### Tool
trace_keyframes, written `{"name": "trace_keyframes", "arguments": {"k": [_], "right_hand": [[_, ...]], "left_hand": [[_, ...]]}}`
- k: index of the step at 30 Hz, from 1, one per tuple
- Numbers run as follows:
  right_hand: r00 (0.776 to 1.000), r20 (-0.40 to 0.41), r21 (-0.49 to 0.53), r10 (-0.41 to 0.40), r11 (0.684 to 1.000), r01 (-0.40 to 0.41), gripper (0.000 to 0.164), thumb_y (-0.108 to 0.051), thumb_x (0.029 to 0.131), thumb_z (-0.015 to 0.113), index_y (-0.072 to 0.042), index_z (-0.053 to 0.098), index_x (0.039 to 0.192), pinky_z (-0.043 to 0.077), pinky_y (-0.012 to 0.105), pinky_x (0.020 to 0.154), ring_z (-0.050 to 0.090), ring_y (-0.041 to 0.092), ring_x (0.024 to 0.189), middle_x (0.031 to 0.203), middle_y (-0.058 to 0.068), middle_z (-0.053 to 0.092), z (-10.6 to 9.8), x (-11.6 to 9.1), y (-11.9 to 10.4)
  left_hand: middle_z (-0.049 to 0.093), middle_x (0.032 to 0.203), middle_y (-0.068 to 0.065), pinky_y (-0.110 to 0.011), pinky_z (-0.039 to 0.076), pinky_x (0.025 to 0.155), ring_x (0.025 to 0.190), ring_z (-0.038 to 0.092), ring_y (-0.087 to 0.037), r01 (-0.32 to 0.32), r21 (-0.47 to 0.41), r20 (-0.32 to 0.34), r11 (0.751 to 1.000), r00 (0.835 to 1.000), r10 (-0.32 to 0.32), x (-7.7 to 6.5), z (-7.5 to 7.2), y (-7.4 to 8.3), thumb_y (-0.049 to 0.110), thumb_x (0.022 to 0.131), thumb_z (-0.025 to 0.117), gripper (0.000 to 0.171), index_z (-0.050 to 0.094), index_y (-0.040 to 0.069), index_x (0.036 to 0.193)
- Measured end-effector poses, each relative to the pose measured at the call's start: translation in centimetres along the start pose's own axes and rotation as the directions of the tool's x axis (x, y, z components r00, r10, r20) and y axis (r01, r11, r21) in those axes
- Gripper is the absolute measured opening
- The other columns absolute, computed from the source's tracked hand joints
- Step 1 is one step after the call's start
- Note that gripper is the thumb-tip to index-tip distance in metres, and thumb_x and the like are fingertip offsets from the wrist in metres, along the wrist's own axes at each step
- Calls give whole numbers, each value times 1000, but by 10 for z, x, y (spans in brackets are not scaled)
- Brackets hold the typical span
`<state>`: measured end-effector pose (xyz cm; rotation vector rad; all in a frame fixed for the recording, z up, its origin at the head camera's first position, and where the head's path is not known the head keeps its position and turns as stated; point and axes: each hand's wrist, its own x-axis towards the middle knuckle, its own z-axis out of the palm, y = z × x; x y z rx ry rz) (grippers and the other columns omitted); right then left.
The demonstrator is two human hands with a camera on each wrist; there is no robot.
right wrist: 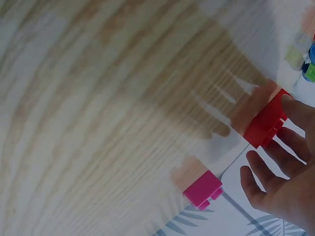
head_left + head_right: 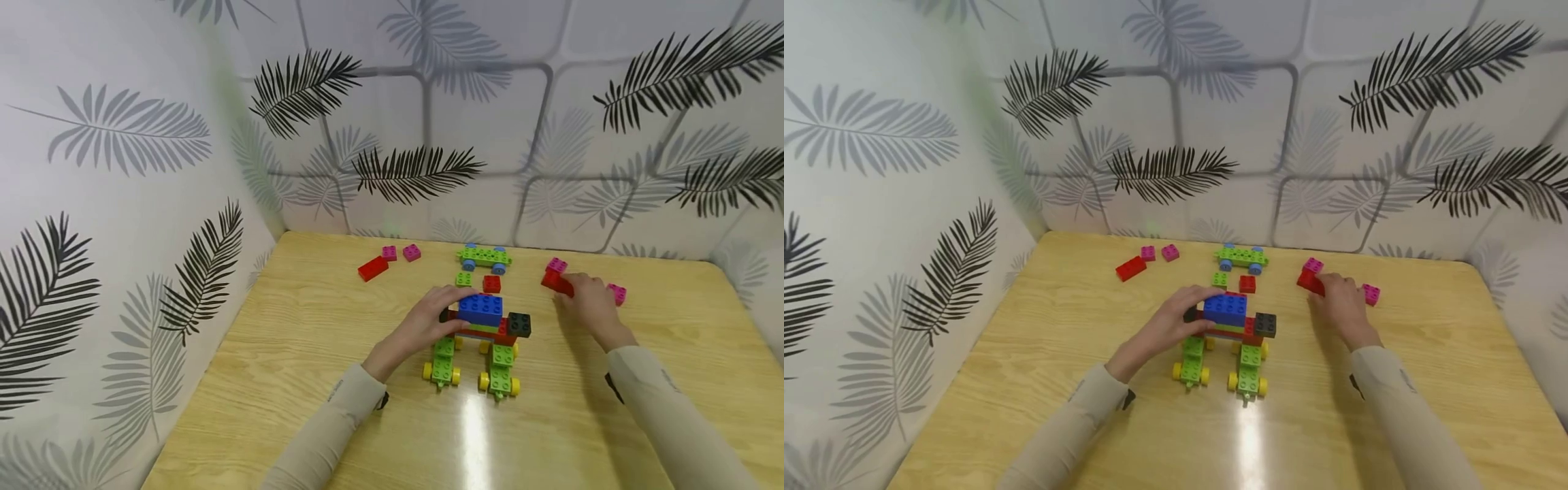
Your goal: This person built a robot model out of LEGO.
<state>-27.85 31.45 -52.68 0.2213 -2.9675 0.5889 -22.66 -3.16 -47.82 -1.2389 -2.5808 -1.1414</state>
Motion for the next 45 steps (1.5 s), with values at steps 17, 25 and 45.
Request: {"name": "trace_keyframes", "arguments": {"k": [17, 25, 45], "right_hand": [[953, -192, 149, -234, 953, 264, 41, -19, 84, 76, 3, 66, 118, 45, 41, 62, 53, 30, 77, 94, 17, 59, -51, -25, -81], [898, -105, 236, -428, 866, 440, 36, -19, 84, 76, -5, 70, 117, 46, 29, 60, 54, 19, 80, 97, 6, 59, -90, -55, -148], [867, 101, 163, -488, 868, 470, 35, -17, 86, 74, -3, 69, 118, 46, 26, 61, 49, 15, 76, 98, 7, 58, -100, -51, -160]], "left_hand": [[53, 135, -3, -35, 40, 103, 122, 47, -21, 11, -11, 8, 1000, 1000, -11, 0, -1, 2, 19, 91, 67, 56, 46, 16, 142], [52, 137, -3, -36, 41, 102, 122, 46, -21, 55, -23, 18, 998, 998, -54, 1, -3, 3, 19, 91, 67, 57, 45, 17, 143], [54, 136, -2, -36, 42, 100, 121, 46, -22, 55, -32, 19, 998, 998, -54, 1, -2, 4, 19, 90, 68, 57, 46, 18, 143]]}}
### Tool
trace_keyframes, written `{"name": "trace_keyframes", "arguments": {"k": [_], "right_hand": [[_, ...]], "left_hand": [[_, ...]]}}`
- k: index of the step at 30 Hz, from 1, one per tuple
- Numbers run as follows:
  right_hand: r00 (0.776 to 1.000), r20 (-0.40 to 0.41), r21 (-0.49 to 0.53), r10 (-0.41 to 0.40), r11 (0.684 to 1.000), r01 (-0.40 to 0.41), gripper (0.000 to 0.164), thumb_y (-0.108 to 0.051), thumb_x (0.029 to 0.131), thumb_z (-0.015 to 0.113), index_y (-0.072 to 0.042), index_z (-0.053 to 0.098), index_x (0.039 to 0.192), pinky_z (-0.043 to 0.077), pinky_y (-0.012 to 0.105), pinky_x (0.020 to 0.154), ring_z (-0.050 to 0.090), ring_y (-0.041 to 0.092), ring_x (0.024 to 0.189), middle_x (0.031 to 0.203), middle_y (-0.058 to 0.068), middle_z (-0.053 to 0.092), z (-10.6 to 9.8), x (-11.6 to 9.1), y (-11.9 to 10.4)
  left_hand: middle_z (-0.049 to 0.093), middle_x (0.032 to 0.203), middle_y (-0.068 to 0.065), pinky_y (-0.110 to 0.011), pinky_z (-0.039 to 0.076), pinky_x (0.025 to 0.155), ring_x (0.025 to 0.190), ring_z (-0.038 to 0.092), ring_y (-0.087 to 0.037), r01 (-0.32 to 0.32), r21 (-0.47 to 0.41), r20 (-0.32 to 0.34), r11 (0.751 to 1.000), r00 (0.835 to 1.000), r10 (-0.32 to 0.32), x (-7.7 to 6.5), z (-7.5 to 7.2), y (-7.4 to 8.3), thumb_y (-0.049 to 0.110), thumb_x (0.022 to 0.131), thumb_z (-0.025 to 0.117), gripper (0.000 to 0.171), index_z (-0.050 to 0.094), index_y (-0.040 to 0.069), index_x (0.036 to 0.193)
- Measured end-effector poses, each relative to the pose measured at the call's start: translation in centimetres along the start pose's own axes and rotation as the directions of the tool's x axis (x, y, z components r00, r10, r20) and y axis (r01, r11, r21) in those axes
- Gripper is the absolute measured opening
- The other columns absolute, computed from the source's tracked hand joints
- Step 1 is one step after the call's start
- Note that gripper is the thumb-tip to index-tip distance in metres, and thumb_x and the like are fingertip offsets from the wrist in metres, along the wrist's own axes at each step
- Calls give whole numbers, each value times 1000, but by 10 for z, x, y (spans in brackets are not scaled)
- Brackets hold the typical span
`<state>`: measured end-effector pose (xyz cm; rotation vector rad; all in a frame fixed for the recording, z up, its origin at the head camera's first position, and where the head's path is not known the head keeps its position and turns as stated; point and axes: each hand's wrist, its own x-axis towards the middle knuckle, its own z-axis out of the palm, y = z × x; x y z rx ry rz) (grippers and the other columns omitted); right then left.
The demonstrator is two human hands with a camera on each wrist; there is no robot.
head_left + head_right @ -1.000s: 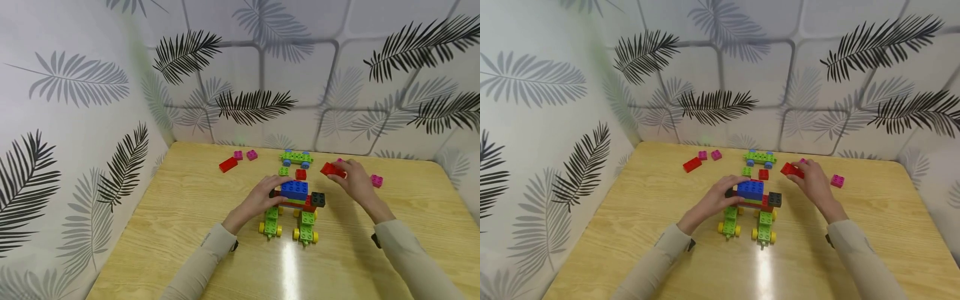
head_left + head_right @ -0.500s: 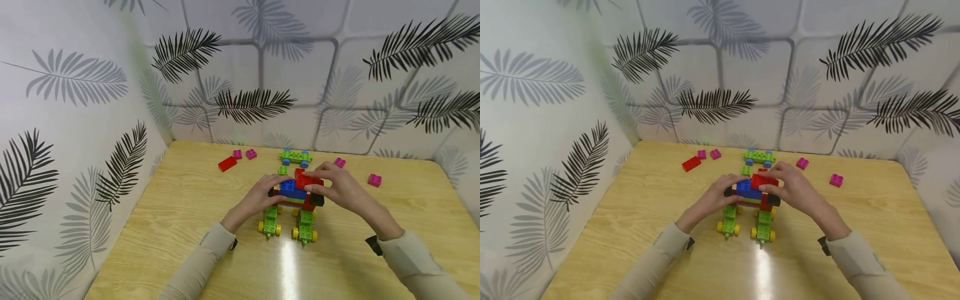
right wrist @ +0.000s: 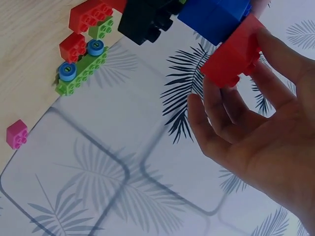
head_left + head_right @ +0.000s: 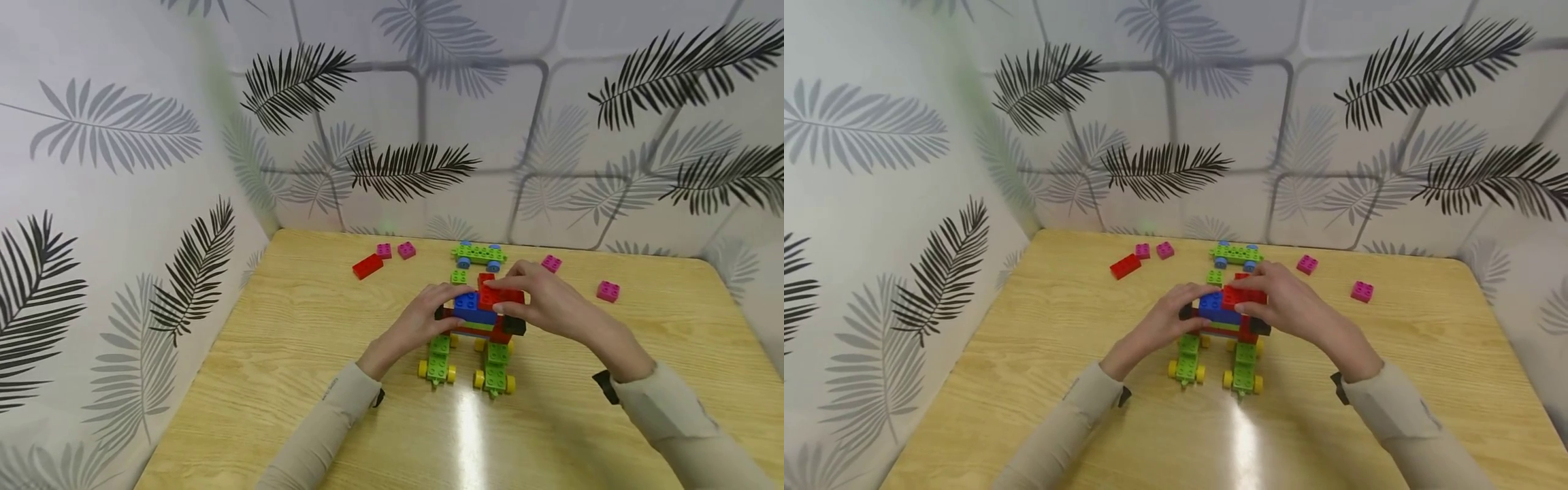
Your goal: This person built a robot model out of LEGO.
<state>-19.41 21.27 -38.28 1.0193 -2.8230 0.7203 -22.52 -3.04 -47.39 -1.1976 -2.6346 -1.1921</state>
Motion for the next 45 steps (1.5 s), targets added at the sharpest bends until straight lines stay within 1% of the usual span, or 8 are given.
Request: {"name": "trace_keyframes", "arguments": {"k": [5, 14, 21, 29, 33, 36, 41, 45], "right_hand": [[1000, 17, -24, -20, 1000, 21, 34, -14, 85, 74, 0, 69, 115, 50, 27, 63, 55, 15, 75, 100, 10, 63, -3, 3, -4], [999, 33, -62, -6, 998, 8, 33, -13, 83, 76, 0, 70, 113, 48, 27, 61, 52, 16, 73, 95, 9, 62, -4, 5, -8], [999, 45, -119, 12, 993, -7, 36, -14, 82, 77, -2, 70, 116, 40, 26, 58, 44, 15, 69, 85, 4, 56, -3, 7, -11], [998, 70, -116, 11, 993, -3, 37, -18, 84, 75, -4, 70, 117, 33, 25, 53, 39, 14, 66, 78, -1, 47, -7, 8, -9], [997, 76, -99, 3, 995, 5, 36, -18, 84, 75, -4, 70, 117, 34, 25, 53, 40, 13, 66, 78, -2, 48, -7, 9, -9], [997, 73, -82, 6, 997, 0, 35, -16, 84, 76, -3, 70, 116, 40, 25, 56, 45, 14, 70, 84, 1, 54, -6, 9, -9], [1000, 18, -58, 21, 998, -20, 35, -20, 85, 75, -1, 70, 114, 49, 29, 64, 53, 18, 77, 97, 8, 62, 2, 7, -9], [997, -66, -33, 28, 999, -30, 33, -22, 84, 75, 0, 71, 108, 44, 25, 55, 48, 14, 68, 89, 6, 58, 10, 8, -9]], "left_hand": [[53, 136, -2, -35, 43, 99, 120, 46, -22, 17, 0, 6, 1000, 1000, -17, 0, -1, 2, 20, 90, 67, 57, 46, 19, 143], [54, 134, -2, -35, 43, 99, 119, 46, -21, 17, 12, 6, 1000, 1000, -17, 0, -1, 3, 19, 90, 68, 58, 45, 19, 143], [54, 135, -2, -34, 42, 99, 118, 47, -20, 13, 8, 11, 1000, 1000, -13, 1, -1, 4, 20, 90, 67, 57, 46, 18, 143], [54, 133, -3, -35, 43, 98, 117, 48, -21, 1, 11, 5, 1000, 1000, -1, 1, 0, 3, 19, 90, 68, 57, 47, 17, 142], [54, 134, -3, -36, 43, 99, 118, 47, -21, 6, 14, 7, 1000, 1000, -7, 1, -2, 2, 19, 90, 68, 56, 47, 17, 142], [54, 135, -3, -36, 43, 100, 120, 47, -22, 4, 28, 9, 1000, 1000, -4, 1, -3, 3, 19, 90, 69, 56, 48, 17, 142], [53, 137, -4, -35, 43, 99, 119, 47, -22, 8, 47, 10, 999, 1000, -9, 0, -2, 4, 20, 90, 69, 56, 47, 17, 142], [53, 138, -3, -33, 44, 98, 118, 47, -21, 16, 51, 2, 999, 1000, -16, 0, -1, 4, 20, 89, 69, 57, 47, 17, 142]]}}
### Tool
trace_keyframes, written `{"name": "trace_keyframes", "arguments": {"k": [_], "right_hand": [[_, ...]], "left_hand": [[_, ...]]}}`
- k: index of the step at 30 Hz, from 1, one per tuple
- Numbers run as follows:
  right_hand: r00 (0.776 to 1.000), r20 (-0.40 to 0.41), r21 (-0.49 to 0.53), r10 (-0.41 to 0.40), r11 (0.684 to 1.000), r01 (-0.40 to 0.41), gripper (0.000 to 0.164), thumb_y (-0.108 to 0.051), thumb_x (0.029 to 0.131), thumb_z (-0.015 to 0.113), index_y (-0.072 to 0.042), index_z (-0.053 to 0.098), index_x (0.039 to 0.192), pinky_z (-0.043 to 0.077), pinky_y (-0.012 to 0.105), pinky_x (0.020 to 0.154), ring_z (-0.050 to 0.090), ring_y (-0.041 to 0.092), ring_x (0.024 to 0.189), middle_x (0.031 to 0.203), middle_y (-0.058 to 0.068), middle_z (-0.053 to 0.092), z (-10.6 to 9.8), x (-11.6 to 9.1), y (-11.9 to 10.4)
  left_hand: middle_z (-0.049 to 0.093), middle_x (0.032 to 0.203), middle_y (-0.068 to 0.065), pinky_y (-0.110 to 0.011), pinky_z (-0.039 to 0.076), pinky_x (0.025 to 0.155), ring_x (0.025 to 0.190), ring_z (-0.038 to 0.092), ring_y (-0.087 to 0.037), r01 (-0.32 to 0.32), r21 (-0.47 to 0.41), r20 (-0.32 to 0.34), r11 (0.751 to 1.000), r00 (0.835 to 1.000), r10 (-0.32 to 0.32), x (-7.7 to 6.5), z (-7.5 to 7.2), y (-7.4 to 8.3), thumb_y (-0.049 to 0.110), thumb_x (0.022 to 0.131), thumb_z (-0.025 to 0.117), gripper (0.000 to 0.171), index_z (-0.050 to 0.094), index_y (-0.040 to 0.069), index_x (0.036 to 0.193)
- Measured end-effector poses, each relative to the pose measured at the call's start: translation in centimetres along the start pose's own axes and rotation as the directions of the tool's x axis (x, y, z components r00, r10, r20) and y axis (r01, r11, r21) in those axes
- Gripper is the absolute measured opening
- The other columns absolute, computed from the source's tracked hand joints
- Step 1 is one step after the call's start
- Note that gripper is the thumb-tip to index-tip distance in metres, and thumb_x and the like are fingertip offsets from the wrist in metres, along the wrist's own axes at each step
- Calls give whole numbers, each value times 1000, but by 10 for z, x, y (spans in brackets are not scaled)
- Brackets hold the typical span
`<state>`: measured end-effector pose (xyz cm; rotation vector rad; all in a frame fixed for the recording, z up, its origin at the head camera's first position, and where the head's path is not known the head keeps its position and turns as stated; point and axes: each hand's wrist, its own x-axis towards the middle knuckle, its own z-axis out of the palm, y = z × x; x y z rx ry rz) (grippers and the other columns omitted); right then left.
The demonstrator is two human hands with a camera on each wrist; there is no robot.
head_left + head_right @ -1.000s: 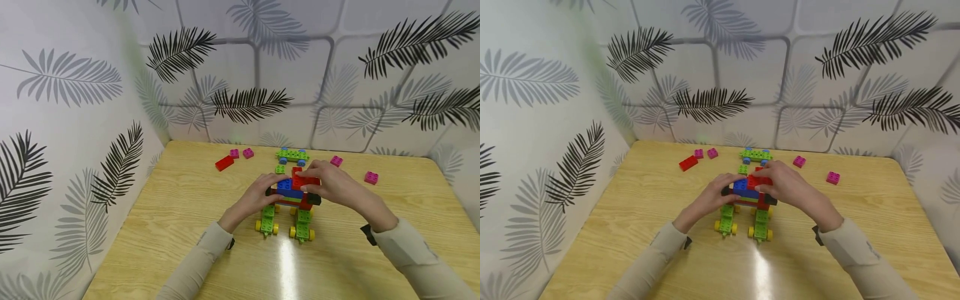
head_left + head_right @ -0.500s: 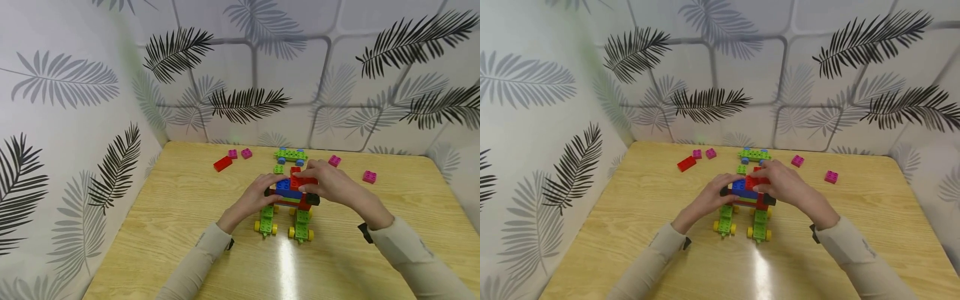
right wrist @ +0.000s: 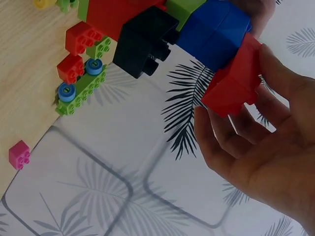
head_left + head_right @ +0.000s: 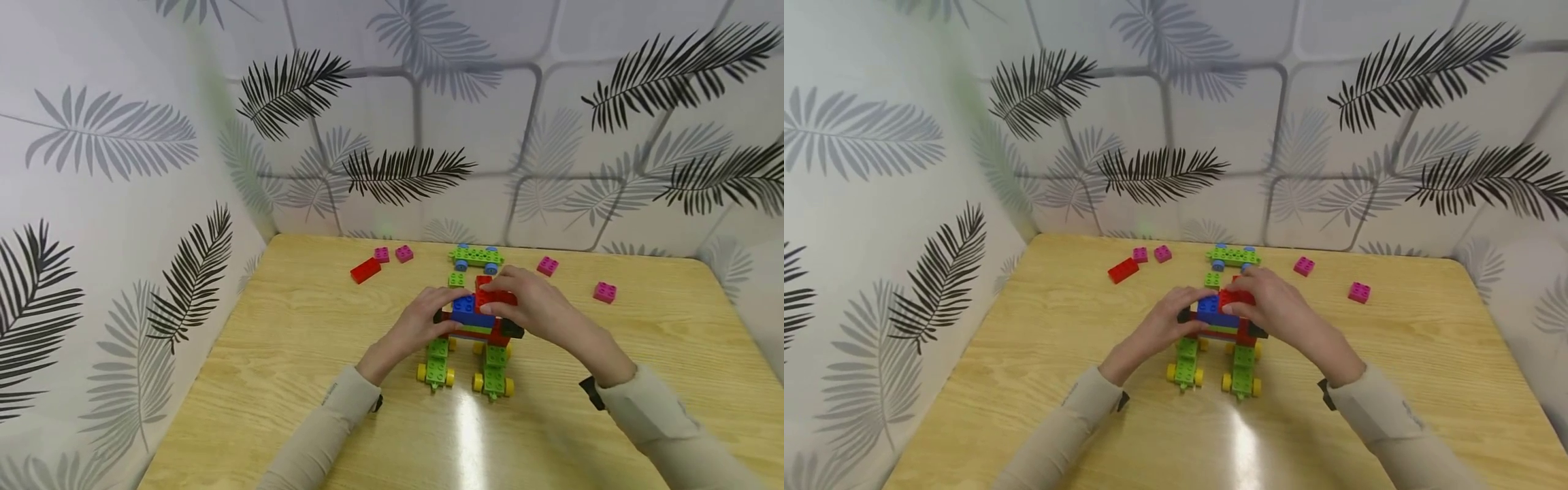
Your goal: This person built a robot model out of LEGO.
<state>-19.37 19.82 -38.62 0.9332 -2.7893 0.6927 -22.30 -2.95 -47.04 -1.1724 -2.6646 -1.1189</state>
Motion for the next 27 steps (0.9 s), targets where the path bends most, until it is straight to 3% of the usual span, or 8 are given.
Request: {"name": "trace_keyframes", "arguments": {"k": [4, 7, 11, 13, 15, 17, 22, 27], "right_hand": [[999, -52, -14, 5, 1000, -6, 32, -20, 81, 78, -1, 73, 106, 36, 23, 48, 42, 11, 61, 82, 3, 53, 2, -4, 1], [999, -47, -19, 21, 1000, -22, 34, -20, 81, 78, -1, 73, 108, 35, 23, 47, 41, 11, 61, 81, 3, 52, 2, -5, 0], [999, -26, -21, 47, 999, -48, 35, -22, 82, 77, -2, 72, 111, 34, 24, 48, 41, 11, 63, 83, 3, 52, 2, -5, -3], [998, -30, -26, 54, 998, -54, 36, -22, 82, 77, -3, 72, 111, 34, 24, 48, 41, 12, 63, 82, 3, 52, 2, -5, -5], [997, -34, -28, 62, 998, -63, 36, -22, 81, 77, -3, 72, 112, 33, 24, 48, 41, 12, 64, 82, 3, 52, 3, -6, -6], [997, -34, -24, 69, 997, -70, 37, -22, 81, 77, -3, 72, 113, 33, 24, 48, 41, 12, 64, 82, 2, 51, 4, -7, -7], [997, -38, -20, 65, 998, -66, 38, -21, 82, 77, -3, 71, 115, 32, 24, 48, 40, 12, 64, 82, 2, 51, 5, -9, -8], [996, -43, -18, 75, 997, -76, 38, -20, 82, 77, -3, 71, 115, 32, 24, 48, 40, 12, 64, 83, 3, 51, 5, -10, -8]], "left_hand": [[53, 138, -3, -35, 43, 100, 120, 46, -22, -7, -13, 17, 1000, 1000, 7, 3, 1, 0, 23, 89, 70, 58, 47, 18, 142], [53, 137, -1, -40, 42, 101, 124, 45, -23, 25, -111, 42, 994, 999, -20, 3, -5, -4, 30, 93, 64, 56, 45, 23, 145], [57, 130, -3, -43, 45, 96, 121, 50, -23, 110, -227, -74, 968, 989, -130, 6, -28, -25, 37, 99, 52, 48, 46, 23, 145], [59, 125, -7, -43, 46, 94, 117, 52, -24, 152, -189, -190, 970, 964, -188, 10, -42, -46, 34, 100, 52, 45, 51, 16, 141], [58, 124, -11, -44, 45, 94, 115, 52, -28, 235, -93, -286, 968, 925, -252, 13, -53, -73, 29, 99, 56, 41, 56, 10, 135], [56, 125, -14, -45, 44, 95, 116, 49, -32, 341, 0, -335, 940, 886, -321, 14, -59, -100, 22, 97, 60, 39, 57, 7, 132], [48, 132, -16, -49, 42, 96, 120, 42, -37, 557, 128, -339, 820, 802, -492, 10, -62, -147, 18, 93, 66, 46, 54, 6, 136], [42, 138, -19, -57, 38, 96, 124, 38, -39, 645, 209, -257, 735, 762, -595, 9, -55, -158, 28, 94, 64, 57, 44, 7, 143]]}}
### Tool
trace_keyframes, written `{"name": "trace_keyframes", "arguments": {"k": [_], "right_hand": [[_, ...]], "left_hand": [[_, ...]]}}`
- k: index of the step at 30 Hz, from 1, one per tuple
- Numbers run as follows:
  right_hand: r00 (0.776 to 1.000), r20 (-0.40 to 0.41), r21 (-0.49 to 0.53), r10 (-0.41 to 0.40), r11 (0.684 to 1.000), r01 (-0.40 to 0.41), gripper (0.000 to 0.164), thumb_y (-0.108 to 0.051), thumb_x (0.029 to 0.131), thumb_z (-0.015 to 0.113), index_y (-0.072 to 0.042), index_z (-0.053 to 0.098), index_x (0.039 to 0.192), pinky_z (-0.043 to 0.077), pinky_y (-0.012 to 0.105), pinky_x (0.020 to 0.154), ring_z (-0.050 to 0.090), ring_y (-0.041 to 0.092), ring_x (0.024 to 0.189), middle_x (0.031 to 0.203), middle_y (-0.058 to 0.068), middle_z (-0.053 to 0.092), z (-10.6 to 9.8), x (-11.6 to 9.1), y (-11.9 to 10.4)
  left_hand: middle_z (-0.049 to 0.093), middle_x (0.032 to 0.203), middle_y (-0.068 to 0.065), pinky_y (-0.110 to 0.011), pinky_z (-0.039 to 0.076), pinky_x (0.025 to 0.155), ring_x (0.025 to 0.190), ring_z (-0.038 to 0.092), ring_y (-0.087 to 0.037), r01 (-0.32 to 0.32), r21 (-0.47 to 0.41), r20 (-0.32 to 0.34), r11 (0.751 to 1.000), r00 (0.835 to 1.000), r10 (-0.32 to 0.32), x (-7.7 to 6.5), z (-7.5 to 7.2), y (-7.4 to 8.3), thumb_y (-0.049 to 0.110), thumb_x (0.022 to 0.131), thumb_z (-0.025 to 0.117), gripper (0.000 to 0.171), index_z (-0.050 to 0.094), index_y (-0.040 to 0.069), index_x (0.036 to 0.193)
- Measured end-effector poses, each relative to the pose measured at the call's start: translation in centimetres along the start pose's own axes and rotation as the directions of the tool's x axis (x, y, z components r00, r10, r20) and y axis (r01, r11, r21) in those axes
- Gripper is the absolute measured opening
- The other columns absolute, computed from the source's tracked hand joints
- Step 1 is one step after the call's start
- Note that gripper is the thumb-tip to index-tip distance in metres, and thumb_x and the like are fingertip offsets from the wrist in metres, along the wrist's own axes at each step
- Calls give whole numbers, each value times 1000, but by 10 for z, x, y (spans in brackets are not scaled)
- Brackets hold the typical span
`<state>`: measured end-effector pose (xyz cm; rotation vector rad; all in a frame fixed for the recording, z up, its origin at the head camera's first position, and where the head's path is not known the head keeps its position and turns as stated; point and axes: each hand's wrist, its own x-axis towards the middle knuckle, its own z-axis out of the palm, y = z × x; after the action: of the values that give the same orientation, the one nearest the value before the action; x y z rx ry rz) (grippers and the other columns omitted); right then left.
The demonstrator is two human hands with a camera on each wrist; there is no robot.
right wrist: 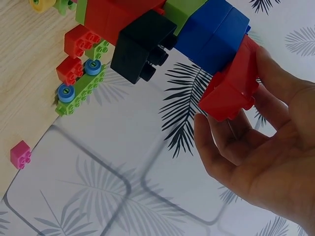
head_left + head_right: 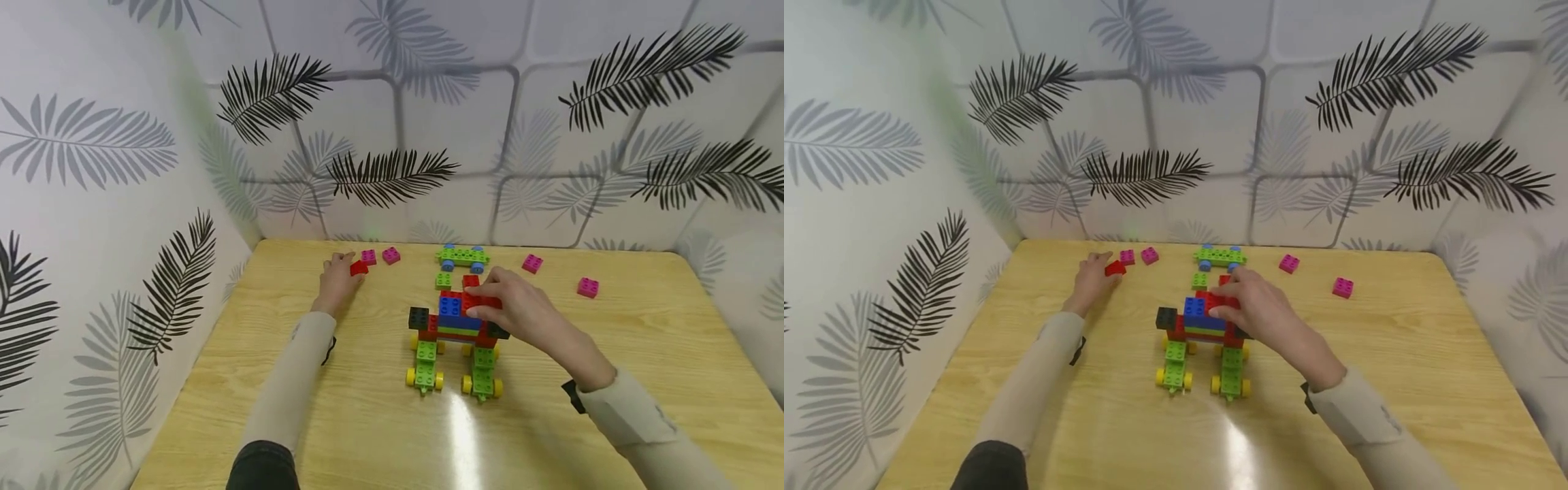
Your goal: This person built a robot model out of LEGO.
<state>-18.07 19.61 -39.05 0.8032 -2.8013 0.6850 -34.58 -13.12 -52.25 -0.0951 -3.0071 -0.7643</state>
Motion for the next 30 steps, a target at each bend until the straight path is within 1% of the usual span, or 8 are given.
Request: {"name": "trace_keyframes", "arguments": {"k": [3, 6, 9, 13, 17, 21, 25, 30], "right_hand": [[1000, -1, -6, -3, 1000, 3, 38, -20, 82, 77, -3, 70, 116, 32, 24, 48, 40, 12, 64, 83, 3, 52, 1, 0, 0], [1000, -5, -10, -11, 1000, 11, 38, -20, 82, 77, -3, 70, 116, 31, 24, 48, 40, 11, 63, 83, 3, 52, 2, 0, 0], [1000, -8, -9, -11, 1000, 11, 38, -20, 82, 77, -3, 70, 116, 31, 24, 48, 39, 11, 62, 82, 3, 51, 3, 0, 0], [1000, -4, -9, -7, 1000, 7, 39, -20, 82, 76, -3, 70, 116, 32, 24, 48, 40, 11, 63, 83, 4, 52, 3, 0, 0], [1000, -8, -15, 7, 1000, -7, 39, -20, 82, 77, -3, 70, 117, 33, 24, 48, 41, 12, 64, 84, 5, 52, 2, 1, 0], [1000, -8, -22, 15, 1000, -15, 39, -20, 82, 77, -4, 70, 117, 34, 24, 49, 42, 13, 65, 84, 4, 52, 0, 0, -1], [1000, -14, -26, 12, 1000, -12, 40, -20, 82, 76, -4, 69, 118, 34, 24, 49, 42, 12, 64, 84, 4, 52, 0, -2, 0], [1000, -21, -21, 8, 1000, -9, 40, -20, 83, 76, -4, 69, 119, 34, 24, 49, 42, 12, 64, 85, 5, 52, 1, -2, 0]], "left_hand": [[46, 134, -20, -56, 40, 95, 120, 41, -39, 25, 71, 28, 997, 999, -27, -2, 2, 0, 26, 95, 62, 53, 45, 4, 141], [52, 125, -19, -53, 45, 90, 112, 47, -36, 25, 100, 5, 995, 1000, -26, -5, 4, 0, 17, 95, 62, 42, 53, 1, 132], [54, 118, -19, -50, 48, 87, 106, 49, -35, 17, 81, -10, 997, 1000, -17, -7, 6, -2, 13, 94, 62, 35, 57, 0, 126], [54, 118, -18, -48, 49, 88, 106, 51, -34, 0, 13, -10, 1000, 1000, 0, -13, 5, -2, 21, 94, 63, 40, 56, 0, 128], [54, 119, -17, -46, 48, 91, 107, 52, -31, -68, -52, -55, 996, 996, 65, -20, -2, 7, 28, 95, 63, 46, 55, -1, 131], [55, 117, -18, -43, 48, 91, 104, 54, -30, -166, -112, -101, 980, 983, 155, -33, -16, 30, 25, 93, 65, 48, 55, 0, 133], [55, 120, -17, -42, 50, 90, 107, 53, -31, -275, -189, -116, 943, 959, 257, -50, -29, 54, 22, 91, 68, 47, 56, 2, 132], [57, 127, -17, -42, 51, 88, 114, 51, -33, -375, -224, -132, 899, 926, 353, -68, -38, 71, 20, 91, 69, 45, 58, 3, 131]]}}
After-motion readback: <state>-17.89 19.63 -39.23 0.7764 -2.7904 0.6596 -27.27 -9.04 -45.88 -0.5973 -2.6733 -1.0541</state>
